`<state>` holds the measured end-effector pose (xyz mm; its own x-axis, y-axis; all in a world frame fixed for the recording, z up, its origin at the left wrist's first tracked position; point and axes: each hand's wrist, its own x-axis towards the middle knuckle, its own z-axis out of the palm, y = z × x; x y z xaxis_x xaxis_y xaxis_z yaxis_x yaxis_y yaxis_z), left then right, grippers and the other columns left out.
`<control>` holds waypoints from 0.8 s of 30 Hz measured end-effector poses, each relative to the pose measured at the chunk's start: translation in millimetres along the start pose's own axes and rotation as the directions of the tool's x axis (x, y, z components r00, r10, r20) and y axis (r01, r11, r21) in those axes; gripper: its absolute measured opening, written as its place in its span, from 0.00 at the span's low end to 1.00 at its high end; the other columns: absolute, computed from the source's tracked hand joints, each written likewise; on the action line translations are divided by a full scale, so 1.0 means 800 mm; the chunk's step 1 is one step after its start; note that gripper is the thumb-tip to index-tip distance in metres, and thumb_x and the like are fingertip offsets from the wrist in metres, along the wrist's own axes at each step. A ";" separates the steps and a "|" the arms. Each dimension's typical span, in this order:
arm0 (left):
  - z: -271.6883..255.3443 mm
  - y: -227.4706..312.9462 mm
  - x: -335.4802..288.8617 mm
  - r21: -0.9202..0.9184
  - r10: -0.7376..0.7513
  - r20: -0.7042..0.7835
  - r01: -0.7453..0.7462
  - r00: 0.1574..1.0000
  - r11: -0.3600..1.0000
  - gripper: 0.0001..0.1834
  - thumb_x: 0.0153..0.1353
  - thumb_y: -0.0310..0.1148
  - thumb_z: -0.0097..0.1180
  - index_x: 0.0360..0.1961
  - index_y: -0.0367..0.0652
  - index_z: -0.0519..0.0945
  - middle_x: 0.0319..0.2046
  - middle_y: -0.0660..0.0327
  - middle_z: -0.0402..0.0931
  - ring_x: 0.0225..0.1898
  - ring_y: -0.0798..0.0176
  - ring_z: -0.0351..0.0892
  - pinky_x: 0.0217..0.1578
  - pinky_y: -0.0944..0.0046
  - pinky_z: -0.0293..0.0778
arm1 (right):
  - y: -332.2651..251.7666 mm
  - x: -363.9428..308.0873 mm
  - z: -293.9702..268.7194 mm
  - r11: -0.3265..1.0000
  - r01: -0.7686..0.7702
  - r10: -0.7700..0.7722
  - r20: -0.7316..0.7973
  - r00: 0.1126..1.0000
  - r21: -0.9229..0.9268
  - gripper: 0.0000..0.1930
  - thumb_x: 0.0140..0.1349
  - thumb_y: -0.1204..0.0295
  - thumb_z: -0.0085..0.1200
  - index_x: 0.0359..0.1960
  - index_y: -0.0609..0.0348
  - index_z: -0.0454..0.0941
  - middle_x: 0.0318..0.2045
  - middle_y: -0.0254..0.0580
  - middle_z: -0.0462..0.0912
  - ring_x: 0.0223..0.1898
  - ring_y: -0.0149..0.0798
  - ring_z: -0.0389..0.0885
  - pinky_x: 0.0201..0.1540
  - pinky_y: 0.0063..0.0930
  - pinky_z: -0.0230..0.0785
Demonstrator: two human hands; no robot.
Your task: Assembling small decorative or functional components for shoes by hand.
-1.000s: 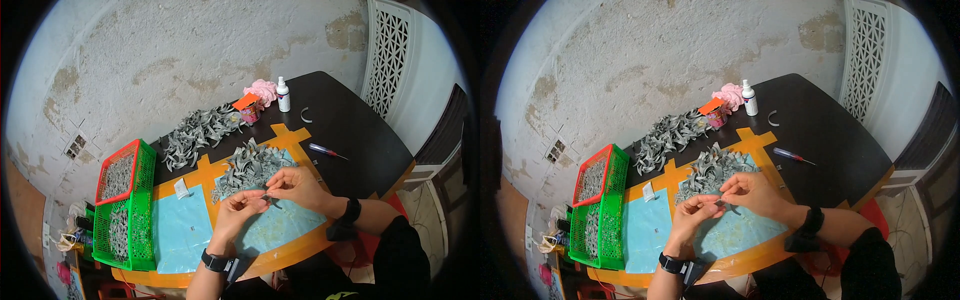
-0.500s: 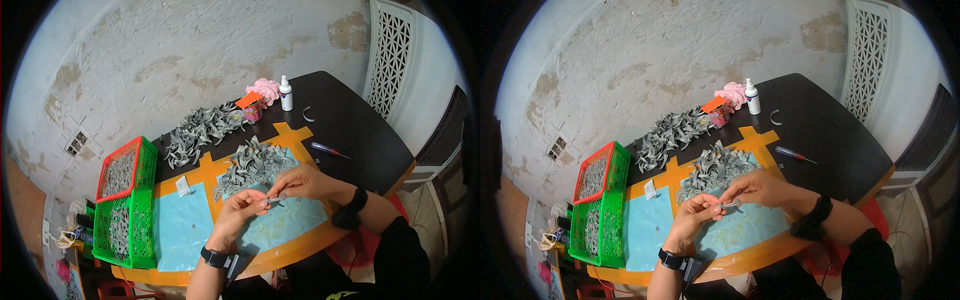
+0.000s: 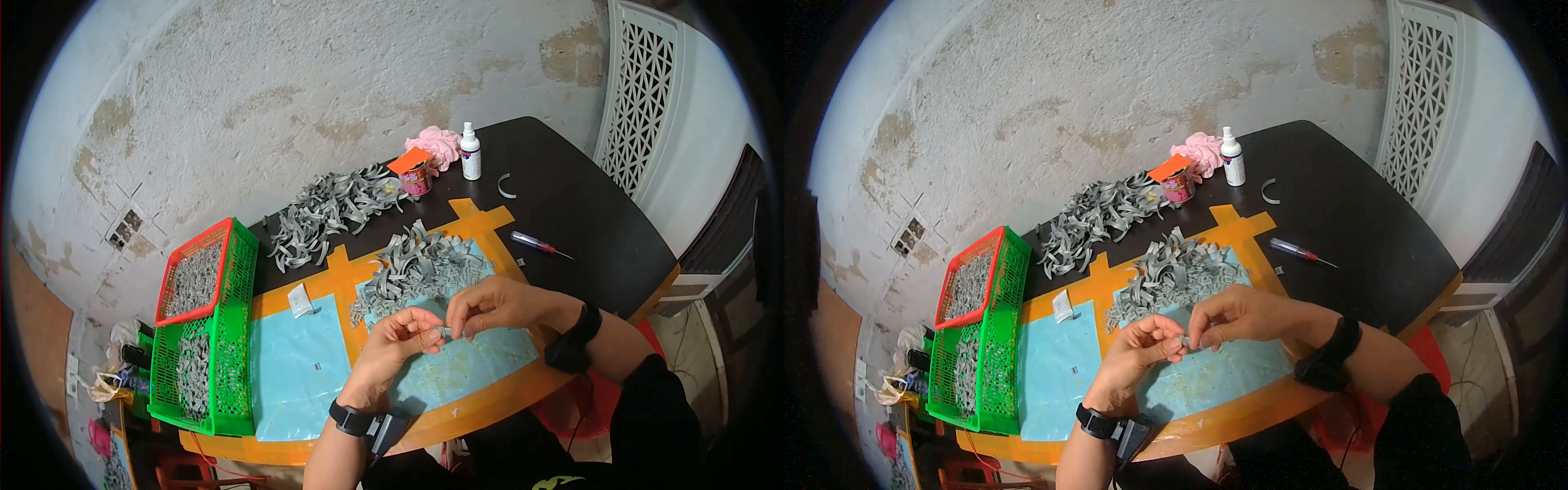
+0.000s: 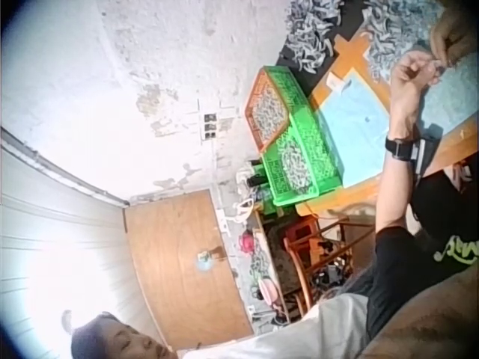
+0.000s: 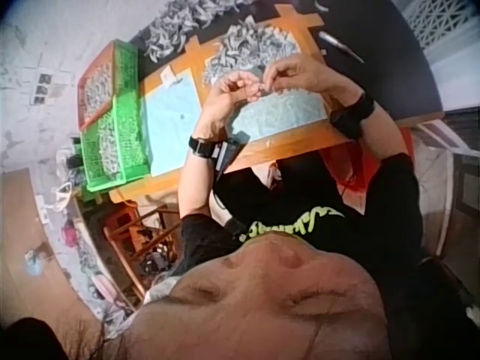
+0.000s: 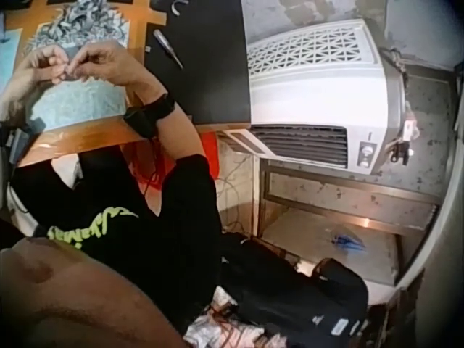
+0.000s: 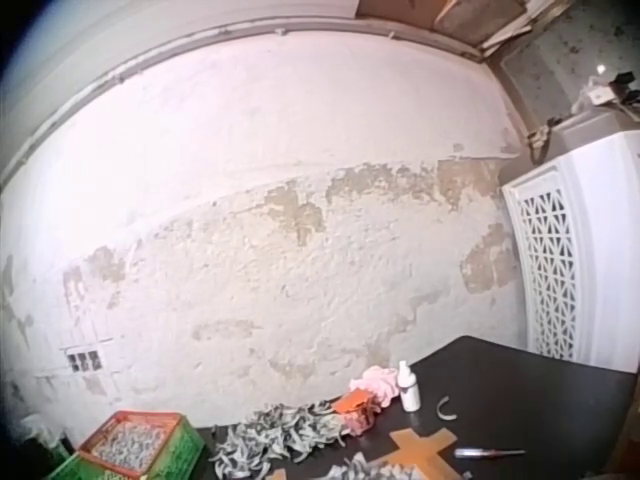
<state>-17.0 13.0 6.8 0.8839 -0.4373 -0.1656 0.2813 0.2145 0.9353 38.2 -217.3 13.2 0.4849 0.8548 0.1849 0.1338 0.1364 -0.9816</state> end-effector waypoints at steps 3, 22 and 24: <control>-0.001 -0.003 0.001 0.029 0.014 0.019 -0.015 1.000 0.999 0.07 0.59 0.24 0.59 0.39 0.39 0.78 0.31 0.64 0.80 0.34 0.72 0.78 0.37 0.72 0.74 | -0.002 -0.003 0.001 0.979 -0.152 0.151 0.014 0.988 0.136 0.05 0.58 0.81 0.58 0.36 0.65 0.80 0.35 0.38 0.81 0.40 0.29 0.78 0.44 0.21 0.71; 0.009 0.000 0.002 0.115 0.056 0.002 -0.056 0.998 0.992 0.05 0.59 0.23 0.59 0.37 0.38 0.78 0.31 0.64 0.79 0.33 0.73 0.76 0.34 0.73 0.72 | 0.010 0.000 0.007 0.955 -0.203 0.230 -0.107 0.967 0.214 0.06 0.58 0.79 0.59 0.35 0.66 0.77 0.31 0.35 0.81 0.34 0.26 0.79 0.40 0.19 0.72; 0.010 0.000 0.001 0.112 0.054 -0.007 -0.053 0.998 0.992 0.05 0.59 0.23 0.59 0.37 0.38 0.78 0.31 0.64 0.79 0.32 0.74 0.76 0.34 0.73 0.72 | 0.013 0.000 0.006 0.956 -0.206 0.231 -0.103 0.967 0.210 0.06 0.58 0.79 0.59 0.35 0.65 0.77 0.31 0.35 0.81 0.34 0.25 0.79 0.41 0.19 0.72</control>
<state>-18.8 5.8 9.4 0.9004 -0.4193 -0.1164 0.1900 0.1382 0.9720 35.4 -213.1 2.6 0.5892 0.8069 -0.0433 -0.1539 0.0594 -0.9863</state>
